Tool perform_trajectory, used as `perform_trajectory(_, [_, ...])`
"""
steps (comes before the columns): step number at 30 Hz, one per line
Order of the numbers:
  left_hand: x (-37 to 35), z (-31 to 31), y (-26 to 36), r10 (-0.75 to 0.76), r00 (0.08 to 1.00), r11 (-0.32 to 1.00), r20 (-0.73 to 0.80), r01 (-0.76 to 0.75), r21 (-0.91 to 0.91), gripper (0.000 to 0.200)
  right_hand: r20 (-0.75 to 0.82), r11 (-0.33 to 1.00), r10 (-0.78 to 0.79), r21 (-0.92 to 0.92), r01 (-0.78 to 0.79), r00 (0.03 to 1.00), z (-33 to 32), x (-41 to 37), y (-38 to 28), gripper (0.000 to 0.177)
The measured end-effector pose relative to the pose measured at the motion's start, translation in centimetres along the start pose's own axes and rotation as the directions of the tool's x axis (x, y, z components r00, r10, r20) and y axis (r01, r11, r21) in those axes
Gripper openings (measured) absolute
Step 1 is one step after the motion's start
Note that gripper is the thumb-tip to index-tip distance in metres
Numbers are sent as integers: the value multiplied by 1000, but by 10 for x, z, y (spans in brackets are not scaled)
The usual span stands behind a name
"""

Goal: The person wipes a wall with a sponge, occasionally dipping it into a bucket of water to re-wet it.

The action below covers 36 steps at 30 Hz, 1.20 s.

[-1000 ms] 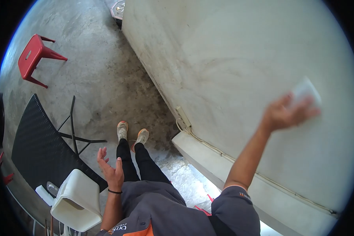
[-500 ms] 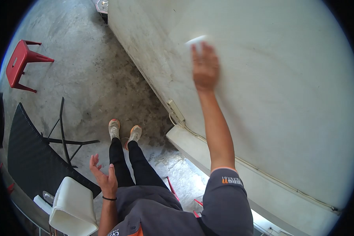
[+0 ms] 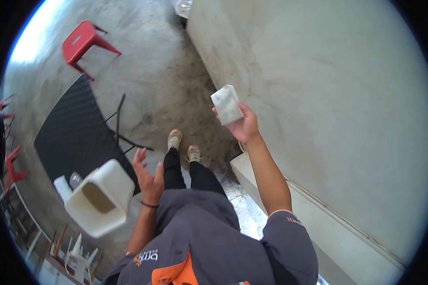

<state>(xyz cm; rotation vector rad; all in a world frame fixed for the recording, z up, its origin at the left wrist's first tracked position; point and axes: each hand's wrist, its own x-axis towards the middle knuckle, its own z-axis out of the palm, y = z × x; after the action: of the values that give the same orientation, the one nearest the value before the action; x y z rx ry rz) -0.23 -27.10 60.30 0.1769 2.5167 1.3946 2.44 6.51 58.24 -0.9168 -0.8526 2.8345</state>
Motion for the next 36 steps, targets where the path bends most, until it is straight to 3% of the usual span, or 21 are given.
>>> perform_trajectory(1, [-6,-8,12,28,999,999,-33,-28,-19,71,98,988,57,135,-71,994,18,-19,4,59])
perform_trajectory(5, [-60,-38,30,75,978,992,-194,-94,-88,70,333,929,114,299,-219,936,76,-73,42,65])
perform_trajectory(9, [-132,-75,22,85,930,991,-359,-115,-64,66,569,923,227,133,-361,790,129,-100,97,71])
perform_trajectory(12, [-176,-105,3,67,856,996,-513,-84,-10,63,603,905,398,-132,-405,691,167,-116,134,72])
perform_trajectory(13, [-190,-118,-6,52,817,998,-574,-58,8,62,619,905,423,-265,-332,662,180,-119,146,75])
perform_trajectory(16, [-218,-152,-36,-23,661,1000,-750,29,-5,60,712,744,474,-639,198,518,241,-135,183,75])
perform_trajectory(18, [-224,-178,-61,-111,542,994,-833,76,-82,59,595,533,592,-795,290,544,281,-143,222,75])
perform_trajectory(21, [-221,-217,-89,-182,460,983,-869,120,-142,60,665,36,546,-627,778,510,317,-131,292,77])
perform_trajectory(24, [-206,-260,-119,-218,457,975,-863,139,-173,61,539,-346,659,-403,847,525,332,-102,373,75])
perform_trajectory(27, [-183,-295,-152,-129,521,985,-844,162,-50,62,485,-552,689,-132,823,539,314,-58,448,69])
perform_trajectory(30, [-162,-314,-184,-64,671,989,-739,141,42,69,467,-623,675,-53,780,571,296,-38,486,65])
perform_trajectory(33, [-142,-316,-203,-56,769,977,-637,173,123,75,601,-648,629,53,760,494,266,-21,503,62])
perform_trajectory(36, [-139,-315,-214,-59,832,981,-551,152,124,79,405,-665,676,-25,746,616,277,-14,507,51])
